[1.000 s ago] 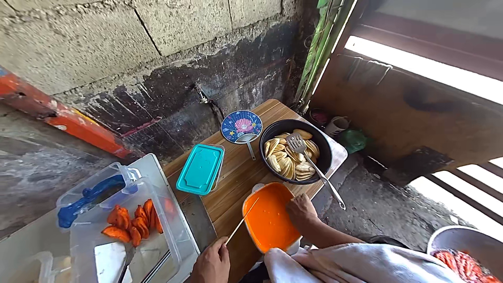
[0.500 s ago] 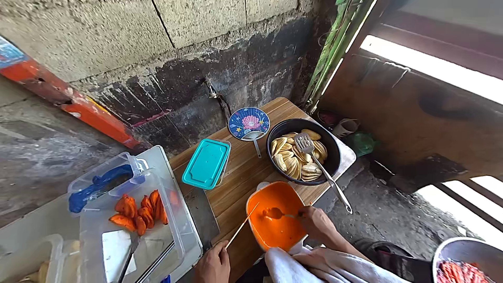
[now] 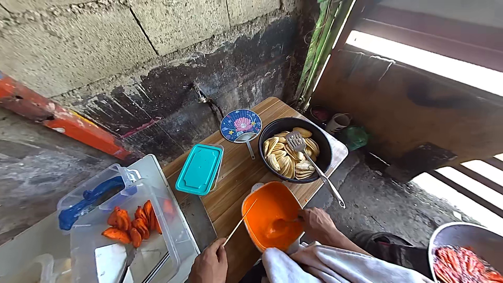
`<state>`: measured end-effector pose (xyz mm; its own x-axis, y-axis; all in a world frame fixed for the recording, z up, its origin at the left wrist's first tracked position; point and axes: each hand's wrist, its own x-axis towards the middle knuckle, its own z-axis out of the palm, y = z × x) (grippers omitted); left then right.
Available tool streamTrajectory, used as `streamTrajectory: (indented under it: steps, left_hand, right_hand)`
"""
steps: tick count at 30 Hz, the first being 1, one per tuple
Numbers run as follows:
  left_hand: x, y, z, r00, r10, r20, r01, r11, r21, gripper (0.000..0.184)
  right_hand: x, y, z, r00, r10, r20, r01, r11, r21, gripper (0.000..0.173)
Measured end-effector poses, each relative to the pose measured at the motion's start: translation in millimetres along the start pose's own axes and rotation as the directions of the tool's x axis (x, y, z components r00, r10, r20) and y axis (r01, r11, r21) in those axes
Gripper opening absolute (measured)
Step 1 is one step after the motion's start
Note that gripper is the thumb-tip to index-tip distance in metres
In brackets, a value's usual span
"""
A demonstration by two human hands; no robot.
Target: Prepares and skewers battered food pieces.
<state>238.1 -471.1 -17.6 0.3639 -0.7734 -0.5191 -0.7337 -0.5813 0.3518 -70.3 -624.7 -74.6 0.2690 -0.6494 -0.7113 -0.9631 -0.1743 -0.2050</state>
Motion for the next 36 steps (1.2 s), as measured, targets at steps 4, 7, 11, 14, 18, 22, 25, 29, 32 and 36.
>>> streamTrajectory:
  steps: [4, 7, 11, 14, 18, 22, 25, 29, 32, 36]
  left_hand:
    - [-5.3, 0.3, 0.8, 1.0, -0.01, -0.004, 0.01, 1.0, -0.01, 0.034]
    - [-9.0, -3.7, 5.8, 1.0, 0.0, -0.016, 0.0, 1.0, -0.018, 0.034]
    - [-9.1, -6.2, 11.3, 1.0, 0.027, -0.011, -0.027, 0.999, -0.041, 0.036]
    - [-12.3, -7.0, 11.0, 0.999, 0.028, -0.028, -0.029, 0.999, -0.033, 0.035]
    - [-11.0, -0.5, 9.0, 0.999, 0.043, -0.031, -0.044, 0.998, -0.034, 0.035]
    - [-11.0, 1.9, 5.9, 0.997, 0.061, -0.039, -0.062, 0.998, -0.029, 0.035]
    - [-12.3, 1.0, 5.8, 0.998, 0.05, -0.037, -0.051, 0.998, -0.026, 0.035]
    - [-14.7, 3.4, 6.1, 0.999, 0.039, -0.008, -0.039, 0.999, -0.004, 0.035]
    - [-16.8, 3.1, 4.8, 1.0, 0.017, 0.006, -0.017, 1.0, -0.005, 0.035]
    - [-17.5, -0.1, 4.9, 0.999, 0.012, 0.029, -0.012, 1.0, 0.002, 0.035]
  right_hand:
    - [-1.8, 16.8, -6.3, 0.998, -0.036, -0.047, 0.035, 0.999, -0.014, 0.04]
    - [-5.8, 23.9, -3.0, 0.986, -0.157, 0.054, 0.163, 0.979, -0.126, 0.036]
    - [-8.8, 34.7, -1.8, 0.982, -0.185, -0.043, 0.177, 0.973, -0.15, 0.04]
    - [-8.4, 34.6, 4.2, 0.982, -0.189, -0.027, 0.18, 0.965, -0.192, 0.039]
    - [-6.0, 31.2, 6.4, 0.968, -0.245, -0.043, 0.236, 0.958, -0.161, 0.038]
    - [-2.3, 20.9, 3.8, 0.984, -0.179, -0.021, 0.174, 0.973, -0.154, 0.038]
    - [-2.4, 8.6, 1.2, 0.993, -0.107, -0.059, 0.104, 0.993, -0.056, 0.041]
    - [-1.2, 0.4, 2.3, 1.0, -0.017, 0.005, 0.017, 0.999, -0.029, 0.039]
    - [-2.4, -3.7, 3.7, 0.998, 0.033, -0.057, -0.031, 0.999, 0.025, 0.04]
    - [-3.2, -8.1, 16.2, 0.979, -0.19, 0.07, 0.193, 0.981, -0.031, 0.041]
